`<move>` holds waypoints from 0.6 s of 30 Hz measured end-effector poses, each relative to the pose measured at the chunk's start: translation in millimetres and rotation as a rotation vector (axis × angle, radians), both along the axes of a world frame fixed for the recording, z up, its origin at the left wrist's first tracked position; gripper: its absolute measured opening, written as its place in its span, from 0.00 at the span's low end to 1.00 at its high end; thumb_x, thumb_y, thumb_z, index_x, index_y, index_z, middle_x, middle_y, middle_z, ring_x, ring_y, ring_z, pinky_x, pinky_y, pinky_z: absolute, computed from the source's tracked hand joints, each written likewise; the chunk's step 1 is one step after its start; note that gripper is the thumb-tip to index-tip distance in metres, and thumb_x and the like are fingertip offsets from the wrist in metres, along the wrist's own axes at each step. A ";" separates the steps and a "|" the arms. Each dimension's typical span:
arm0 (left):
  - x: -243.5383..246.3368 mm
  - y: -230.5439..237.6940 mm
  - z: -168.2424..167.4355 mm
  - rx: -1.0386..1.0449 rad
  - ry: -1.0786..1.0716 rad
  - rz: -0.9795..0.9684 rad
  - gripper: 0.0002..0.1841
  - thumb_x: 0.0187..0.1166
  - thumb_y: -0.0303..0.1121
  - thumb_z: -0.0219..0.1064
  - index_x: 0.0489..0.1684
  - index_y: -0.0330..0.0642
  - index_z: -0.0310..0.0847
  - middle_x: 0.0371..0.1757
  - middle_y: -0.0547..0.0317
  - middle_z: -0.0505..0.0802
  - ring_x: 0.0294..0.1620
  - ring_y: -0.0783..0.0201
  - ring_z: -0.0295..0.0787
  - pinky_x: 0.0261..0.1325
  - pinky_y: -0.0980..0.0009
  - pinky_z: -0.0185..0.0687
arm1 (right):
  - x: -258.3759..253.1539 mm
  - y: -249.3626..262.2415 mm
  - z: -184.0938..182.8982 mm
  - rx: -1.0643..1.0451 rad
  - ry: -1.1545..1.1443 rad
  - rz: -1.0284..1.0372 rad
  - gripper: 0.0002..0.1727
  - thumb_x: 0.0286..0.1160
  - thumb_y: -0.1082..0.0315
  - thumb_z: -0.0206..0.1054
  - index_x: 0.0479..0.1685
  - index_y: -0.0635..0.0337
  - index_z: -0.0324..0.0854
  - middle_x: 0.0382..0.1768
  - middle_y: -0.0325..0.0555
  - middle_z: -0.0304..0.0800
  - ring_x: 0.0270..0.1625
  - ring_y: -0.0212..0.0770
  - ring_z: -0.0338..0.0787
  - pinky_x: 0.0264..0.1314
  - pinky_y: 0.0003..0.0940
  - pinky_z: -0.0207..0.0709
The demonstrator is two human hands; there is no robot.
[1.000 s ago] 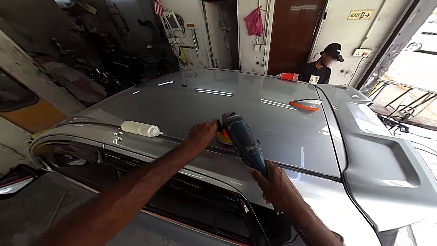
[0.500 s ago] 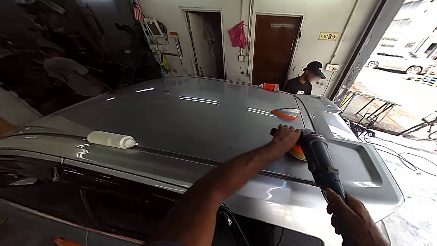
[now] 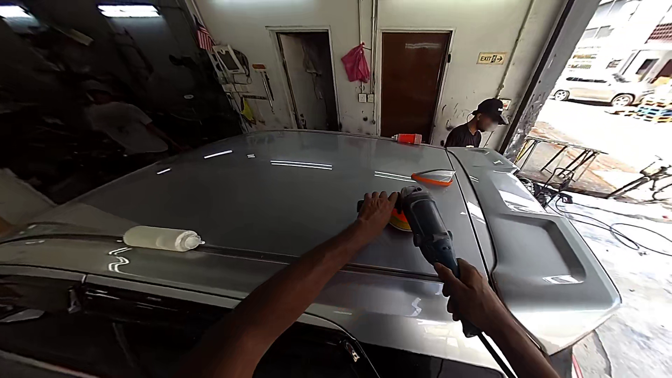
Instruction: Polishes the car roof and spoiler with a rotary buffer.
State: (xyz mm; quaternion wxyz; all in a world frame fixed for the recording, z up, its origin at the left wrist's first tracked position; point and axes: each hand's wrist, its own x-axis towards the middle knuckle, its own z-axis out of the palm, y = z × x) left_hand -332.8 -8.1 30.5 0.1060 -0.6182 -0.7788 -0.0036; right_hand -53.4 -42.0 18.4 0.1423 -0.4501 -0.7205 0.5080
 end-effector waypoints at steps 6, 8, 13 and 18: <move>-80.9 -76.8 1.5 -0.001 0.058 0.218 0.23 0.87 0.25 0.57 0.82 0.39 0.70 0.61 0.36 0.87 0.62 0.35 0.85 0.63 0.41 0.78 | -75.6 -20.8 7.6 0.015 -0.024 0.228 0.25 0.89 0.41 0.55 0.53 0.57 0.73 0.27 0.43 0.85 0.19 0.37 0.88 0.25 0.34 0.88; -102.0 -101.3 0.8 0.001 0.066 0.276 0.22 0.87 0.26 0.58 0.80 0.38 0.70 0.62 0.35 0.87 0.63 0.35 0.85 0.64 0.40 0.78 | -98.3 -28.8 10.1 0.029 -0.037 0.288 0.26 0.89 0.41 0.54 0.54 0.57 0.72 0.28 0.43 0.84 0.20 0.36 0.89 0.26 0.33 0.88; -137.1 -130.5 0.8 0.007 0.121 0.328 0.21 0.86 0.34 0.63 0.76 0.39 0.74 0.60 0.37 0.88 0.63 0.35 0.84 0.63 0.40 0.77 | -129.8 -34.4 18.4 0.068 -0.055 0.343 0.26 0.89 0.40 0.54 0.52 0.58 0.73 0.27 0.44 0.83 0.20 0.36 0.87 0.26 0.32 0.86; -158.6 -170.5 -4.7 0.342 0.065 0.127 0.41 0.78 0.59 0.70 0.91 0.54 0.62 0.85 0.42 0.73 0.79 0.36 0.72 0.77 0.33 0.63 | -118.7 -13.0 17.8 0.036 -0.037 0.294 0.26 0.90 0.41 0.54 0.51 0.58 0.74 0.27 0.44 0.84 0.18 0.36 0.87 0.23 0.32 0.86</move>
